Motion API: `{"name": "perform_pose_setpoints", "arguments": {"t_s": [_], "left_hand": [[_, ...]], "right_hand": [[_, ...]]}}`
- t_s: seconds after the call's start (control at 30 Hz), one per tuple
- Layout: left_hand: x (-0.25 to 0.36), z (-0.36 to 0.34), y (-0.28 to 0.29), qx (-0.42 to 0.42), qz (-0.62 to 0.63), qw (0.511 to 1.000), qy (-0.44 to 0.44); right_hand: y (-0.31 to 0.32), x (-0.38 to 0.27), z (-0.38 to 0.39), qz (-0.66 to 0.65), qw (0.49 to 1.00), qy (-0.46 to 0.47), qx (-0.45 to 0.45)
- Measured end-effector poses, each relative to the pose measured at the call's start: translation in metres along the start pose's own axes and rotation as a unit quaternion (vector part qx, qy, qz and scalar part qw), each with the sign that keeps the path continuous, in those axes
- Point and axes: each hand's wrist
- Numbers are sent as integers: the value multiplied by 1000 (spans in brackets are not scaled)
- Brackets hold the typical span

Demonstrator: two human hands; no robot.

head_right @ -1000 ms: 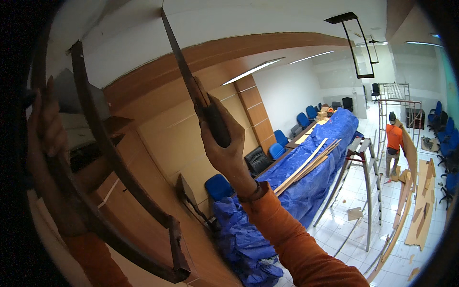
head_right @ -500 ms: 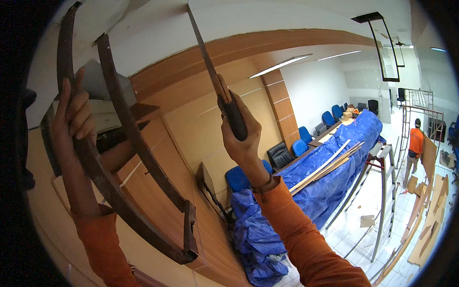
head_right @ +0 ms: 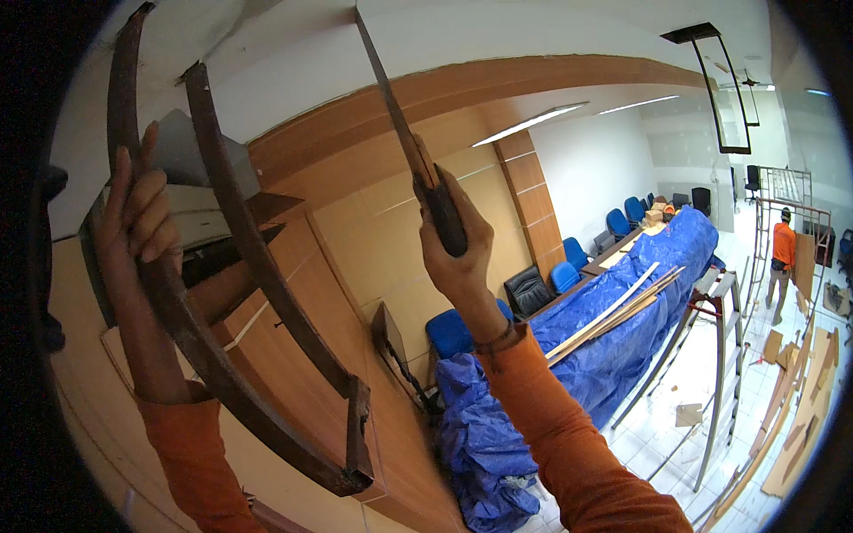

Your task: The person uses a hand saw to cut a wooden frame piece held against a wall. They repeatedly saw along the same section, pause to reposition the saw, and continue cutting without completing the cut in the clip.

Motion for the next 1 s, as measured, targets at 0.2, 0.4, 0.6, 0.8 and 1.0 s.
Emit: {"name": "perform_pose_setpoints", "arguments": {"t_s": [0.2,0.4,0.6,0.8,1.0], "left_hand": [[-2,-3,-4,-3,-8,1000,-3],[-1,-5,-5,-21,3,1000,8],[0,-2,2,-11,-4,1000,-6],[1,-7,8,-57,-2,998,6],[1,-6,14,-72,-10,997,-7]], "right_hand": [[-10,5,-31,-4,1000,-15,-4],[-11,9,-10,-6,1000,-17,7],[1,12,-6,-20,1000,-8,6],[4,4,10,18,1000,-20,10],[-6,14,10,-14,1000,-3,8]]}}
Point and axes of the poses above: each hand's wrist, its own z-axis away from the middle knuckle, its own y-axis out of the back of the hand, x = y × z, and after that the axes turned 8 degrees about -y, right-handed
